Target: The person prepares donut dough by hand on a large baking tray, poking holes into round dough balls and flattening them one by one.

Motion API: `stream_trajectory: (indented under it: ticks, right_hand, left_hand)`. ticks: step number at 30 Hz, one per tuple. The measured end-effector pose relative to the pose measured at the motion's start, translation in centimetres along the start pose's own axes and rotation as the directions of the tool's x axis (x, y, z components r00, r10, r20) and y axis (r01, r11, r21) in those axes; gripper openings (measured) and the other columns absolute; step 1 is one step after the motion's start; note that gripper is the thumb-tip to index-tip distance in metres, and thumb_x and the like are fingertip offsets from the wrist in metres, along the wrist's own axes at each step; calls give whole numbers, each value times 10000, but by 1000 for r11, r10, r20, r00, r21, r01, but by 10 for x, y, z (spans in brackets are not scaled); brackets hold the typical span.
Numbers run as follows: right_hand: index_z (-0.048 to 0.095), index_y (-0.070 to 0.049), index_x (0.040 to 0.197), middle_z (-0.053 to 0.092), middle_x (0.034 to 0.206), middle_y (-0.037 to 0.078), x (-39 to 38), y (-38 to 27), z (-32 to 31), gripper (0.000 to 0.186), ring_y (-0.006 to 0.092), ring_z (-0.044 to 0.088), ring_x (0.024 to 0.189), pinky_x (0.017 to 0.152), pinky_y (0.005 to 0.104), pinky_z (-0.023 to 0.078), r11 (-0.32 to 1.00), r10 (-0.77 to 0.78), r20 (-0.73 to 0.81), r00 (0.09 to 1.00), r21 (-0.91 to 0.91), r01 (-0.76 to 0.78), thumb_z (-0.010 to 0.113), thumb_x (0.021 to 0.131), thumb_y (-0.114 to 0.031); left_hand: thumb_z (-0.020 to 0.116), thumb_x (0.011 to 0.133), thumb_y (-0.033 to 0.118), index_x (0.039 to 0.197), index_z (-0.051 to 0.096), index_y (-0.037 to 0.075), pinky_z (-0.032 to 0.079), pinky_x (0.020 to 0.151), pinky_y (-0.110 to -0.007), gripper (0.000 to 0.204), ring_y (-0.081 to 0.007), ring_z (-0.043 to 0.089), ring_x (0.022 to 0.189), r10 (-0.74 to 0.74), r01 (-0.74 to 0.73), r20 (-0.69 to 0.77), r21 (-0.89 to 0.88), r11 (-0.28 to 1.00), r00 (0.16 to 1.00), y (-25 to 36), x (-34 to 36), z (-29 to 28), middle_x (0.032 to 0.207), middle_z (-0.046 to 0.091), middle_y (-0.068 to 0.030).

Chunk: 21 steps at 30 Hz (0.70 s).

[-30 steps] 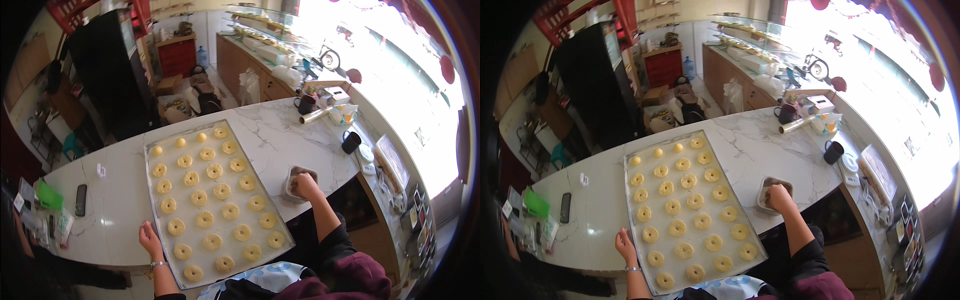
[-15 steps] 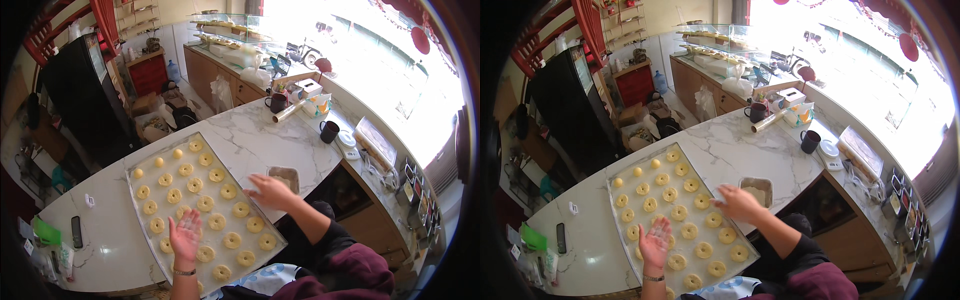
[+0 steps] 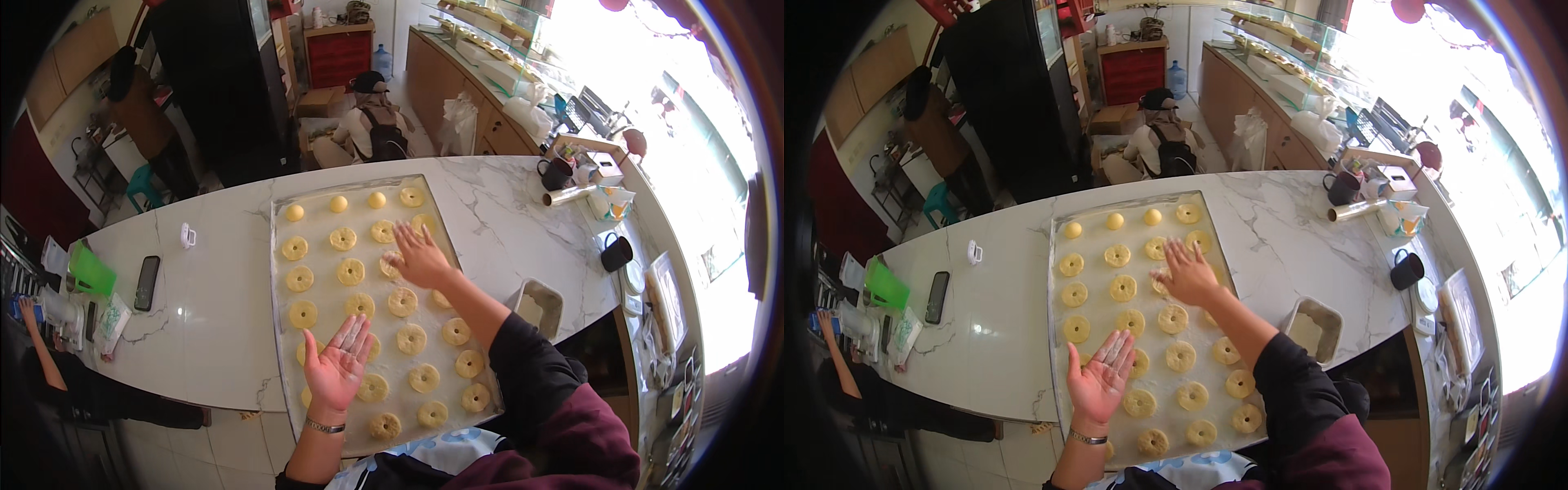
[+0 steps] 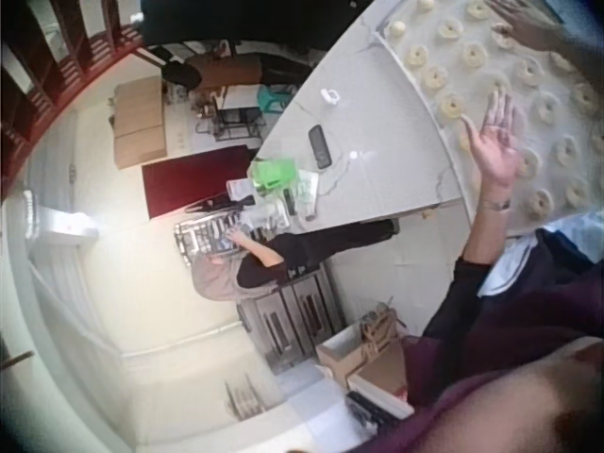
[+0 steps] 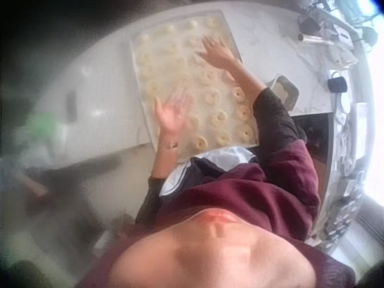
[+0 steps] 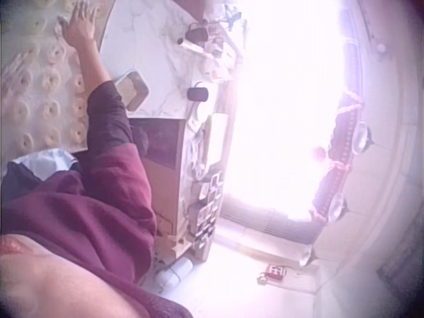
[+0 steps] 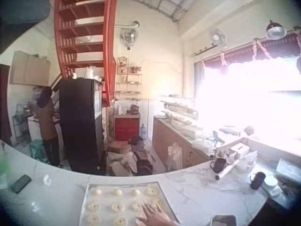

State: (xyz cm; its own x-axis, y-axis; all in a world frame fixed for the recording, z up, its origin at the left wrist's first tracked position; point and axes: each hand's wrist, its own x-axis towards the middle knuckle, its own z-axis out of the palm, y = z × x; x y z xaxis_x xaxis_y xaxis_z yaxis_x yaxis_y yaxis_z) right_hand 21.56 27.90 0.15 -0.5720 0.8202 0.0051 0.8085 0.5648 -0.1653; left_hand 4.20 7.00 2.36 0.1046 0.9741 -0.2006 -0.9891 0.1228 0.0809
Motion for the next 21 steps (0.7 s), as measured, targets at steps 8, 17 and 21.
stream_trajectory:
  ticks: [8, 17, 21]
  right_hand:
    - [157, -1, 1411, 156, 1485, 133, 116, 19, -5, 733, 240, 107, 1384, 1120, 443, 34, 999, -20, -4, 1000, -30, 20, 193, 923, -547]
    - [151, -9, 1414, 140, 1492, 121, 138, 19, 22, 729, 230, 110, 1384, 1116, 466, 23, 997, -43, 132, 990, -51, 51, 203, 922, -544]
    - [142, -12, 1417, 145, 1490, 124, 135, 22, 29, 735, 230, 113, 1383, 1115, 469, 33, 999, -38, 16, 999, -39, 38, 206, 920, -549]
  left_hand:
    - [395, 926, 462, 1294, 339, -90, 296, 1074, -412, 666, -309, 341, 1289, 162, -172, -190, -38, 984, 968, 16, -30, -17, 1353, 382, -222]
    - [407, 941, 381, 1241, 406, -72, 334, 1052, -422, 544, -309, 413, 1236, 247, -260, -253, -19, 965, 935, 25, -34, -28, 1283, 459, -206]
    - [405, 947, 348, 1231, 420, -65, 350, 1041, -421, 502, -306, 432, 1220, 240, -258, -249, -42, 965, 938, 27, -32, -29, 1265, 479, -201]
